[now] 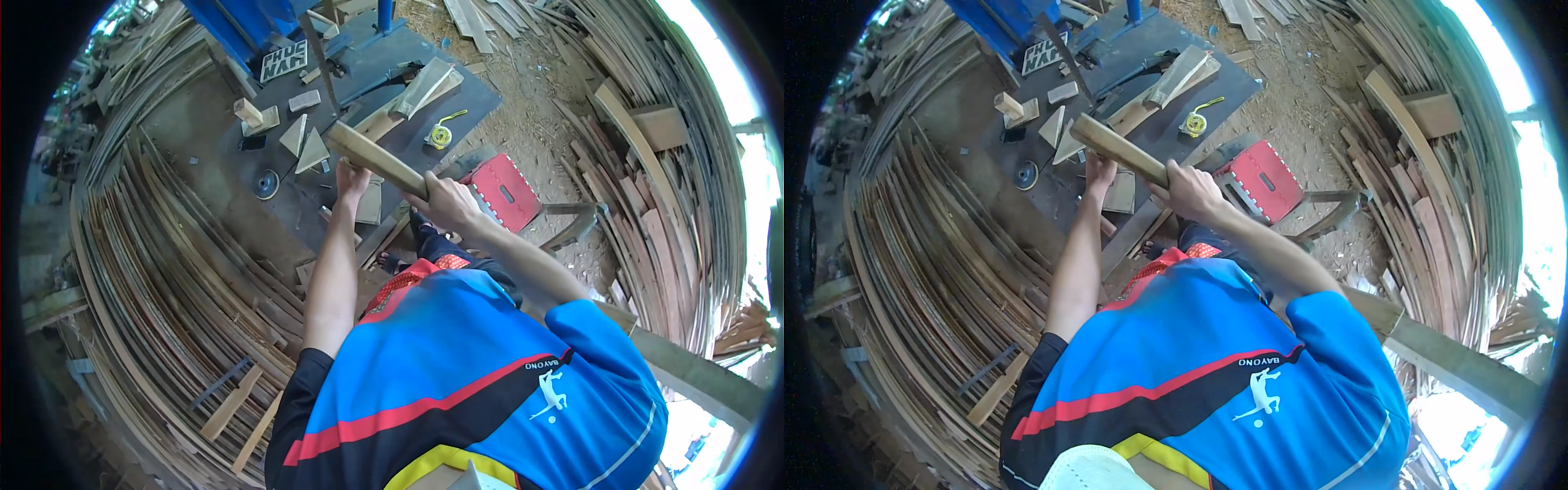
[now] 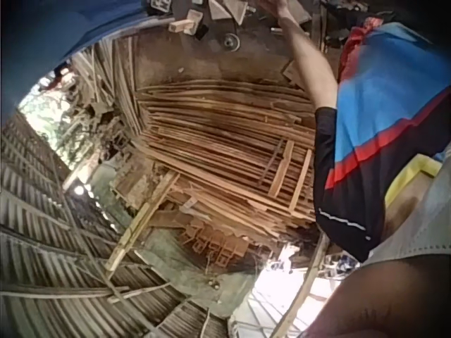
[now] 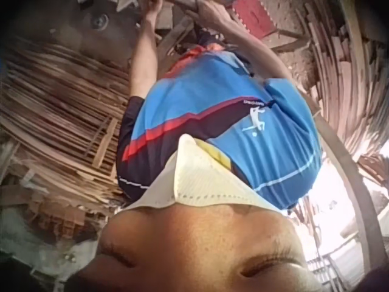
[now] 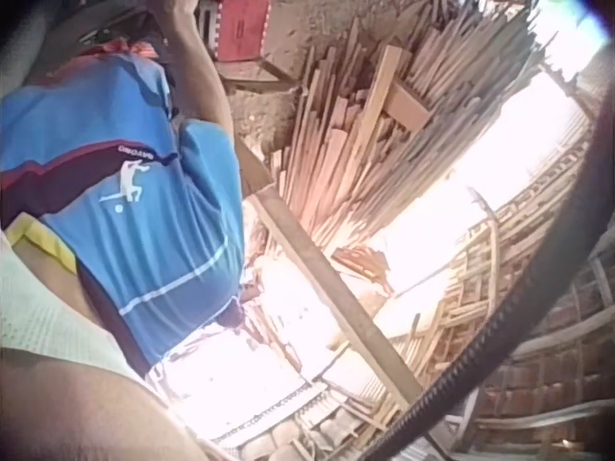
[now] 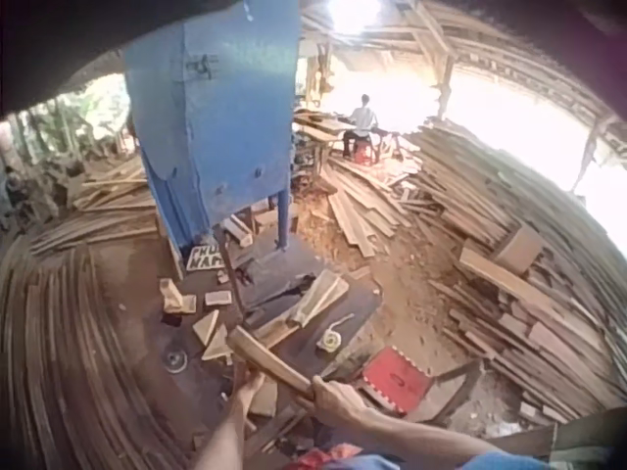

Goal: The person carves small wooden pieces using a chisel and a wooden mallet. They repeatedly position the chisel on the wood and strike it to shape the material. Later, they use a hand saw to cut a larger piece of wood on the workbench.

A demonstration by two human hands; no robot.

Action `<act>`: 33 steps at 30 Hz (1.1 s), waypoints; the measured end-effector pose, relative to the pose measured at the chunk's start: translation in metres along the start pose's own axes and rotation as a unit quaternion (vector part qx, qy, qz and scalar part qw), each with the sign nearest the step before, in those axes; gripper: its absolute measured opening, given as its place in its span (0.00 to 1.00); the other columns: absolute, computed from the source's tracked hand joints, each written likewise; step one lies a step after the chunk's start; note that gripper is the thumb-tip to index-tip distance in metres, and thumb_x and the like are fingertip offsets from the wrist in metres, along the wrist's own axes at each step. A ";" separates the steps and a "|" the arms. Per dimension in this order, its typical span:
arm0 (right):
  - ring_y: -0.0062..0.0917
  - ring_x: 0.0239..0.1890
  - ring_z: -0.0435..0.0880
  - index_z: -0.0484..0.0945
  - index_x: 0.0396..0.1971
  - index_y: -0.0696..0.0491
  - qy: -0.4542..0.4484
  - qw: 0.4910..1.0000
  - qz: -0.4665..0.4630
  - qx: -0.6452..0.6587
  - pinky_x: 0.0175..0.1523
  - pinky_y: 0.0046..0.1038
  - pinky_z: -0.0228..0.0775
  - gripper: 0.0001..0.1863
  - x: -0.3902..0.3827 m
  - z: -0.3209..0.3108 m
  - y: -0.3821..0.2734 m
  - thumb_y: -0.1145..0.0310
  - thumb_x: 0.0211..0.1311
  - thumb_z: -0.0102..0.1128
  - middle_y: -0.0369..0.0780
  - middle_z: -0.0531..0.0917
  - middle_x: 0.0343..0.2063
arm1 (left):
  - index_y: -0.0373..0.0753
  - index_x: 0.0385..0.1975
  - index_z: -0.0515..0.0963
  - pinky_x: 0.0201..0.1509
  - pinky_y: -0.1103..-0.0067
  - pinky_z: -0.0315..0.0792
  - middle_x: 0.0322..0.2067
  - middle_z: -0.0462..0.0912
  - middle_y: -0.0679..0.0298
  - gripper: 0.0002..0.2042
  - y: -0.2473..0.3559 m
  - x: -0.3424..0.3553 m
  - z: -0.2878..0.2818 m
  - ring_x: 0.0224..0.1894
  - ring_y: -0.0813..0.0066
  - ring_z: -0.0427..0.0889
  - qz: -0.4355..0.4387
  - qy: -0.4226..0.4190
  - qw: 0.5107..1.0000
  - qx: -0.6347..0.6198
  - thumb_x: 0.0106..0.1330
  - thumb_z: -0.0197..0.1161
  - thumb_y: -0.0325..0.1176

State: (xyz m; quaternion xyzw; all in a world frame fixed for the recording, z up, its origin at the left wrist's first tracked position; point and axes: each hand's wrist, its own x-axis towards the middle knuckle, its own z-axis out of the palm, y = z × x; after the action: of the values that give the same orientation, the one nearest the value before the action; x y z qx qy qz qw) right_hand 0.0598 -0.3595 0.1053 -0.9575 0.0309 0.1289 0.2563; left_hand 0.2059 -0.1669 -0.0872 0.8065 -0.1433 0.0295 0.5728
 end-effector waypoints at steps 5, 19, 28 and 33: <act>0.54 0.28 0.82 0.70 0.35 0.58 0.099 0.988 -0.062 0.099 0.34 0.52 0.72 0.27 -0.003 -0.050 -0.029 0.45 0.65 0.62 0.54 0.80 0.21 | 0.34 0.20 0.79 0.31 0.70 0.72 0.17 0.83 0.61 0.14 0.025 -0.009 -0.002 0.24 0.74 0.82 -0.043 -0.021 0.998 -0.046 0.62 0.65 0.38; 0.52 0.34 0.84 0.77 0.37 0.58 0.025 0.994 0.040 0.094 0.41 0.48 0.74 0.31 0.003 -0.002 0.056 0.39 0.66 0.57 0.55 0.83 0.28 | 0.34 0.21 0.79 0.30 0.69 0.70 0.18 0.82 0.60 0.16 0.032 0.001 0.003 0.22 0.75 0.80 -0.092 -0.014 0.995 -0.047 0.64 0.65 0.41; 0.31 0.23 0.87 0.81 0.35 0.60 -0.068 0.959 0.166 0.220 0.30 0.36 0.77 0.32 0.005 0.014 0.125 0.39 0.66 0.58 0.44 0.84 0.21 | 0.38 0.24 0.77 0.32 0.78 0.70 0.20 0.80 0.70 0.12 0.035 -0.005 0.002 0.25 0.84 0.77 -0.101 -0.006 0.994 -0.050 0.68 0.65 0.36; 0.33 0.28 0.87 0.81 0.40 0.61 -0.098 0.965 0.148 0.195 0.35 0.36 0.77 0.30 0.043 -0.001 0.162 0.43 0.67 0.60 0.48 0.85 0.25 | 0.39 0.25 0.77 0.34 0.81 0.70 0.21 0.80 0.71 0.11 0.042 -0.011 0.006 0.27 0.85 0.76 -0.156 0.062 0.984 -0.061 0.67 0.67 0.35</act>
State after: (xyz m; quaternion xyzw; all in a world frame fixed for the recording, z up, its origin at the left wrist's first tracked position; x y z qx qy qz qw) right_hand 0.0810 -0.5003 0.0170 -0.8565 0.1713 0.2499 0.4179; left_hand 0.1838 -0.1835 -0.0527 0.7789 0.0186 -0.0196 0.6266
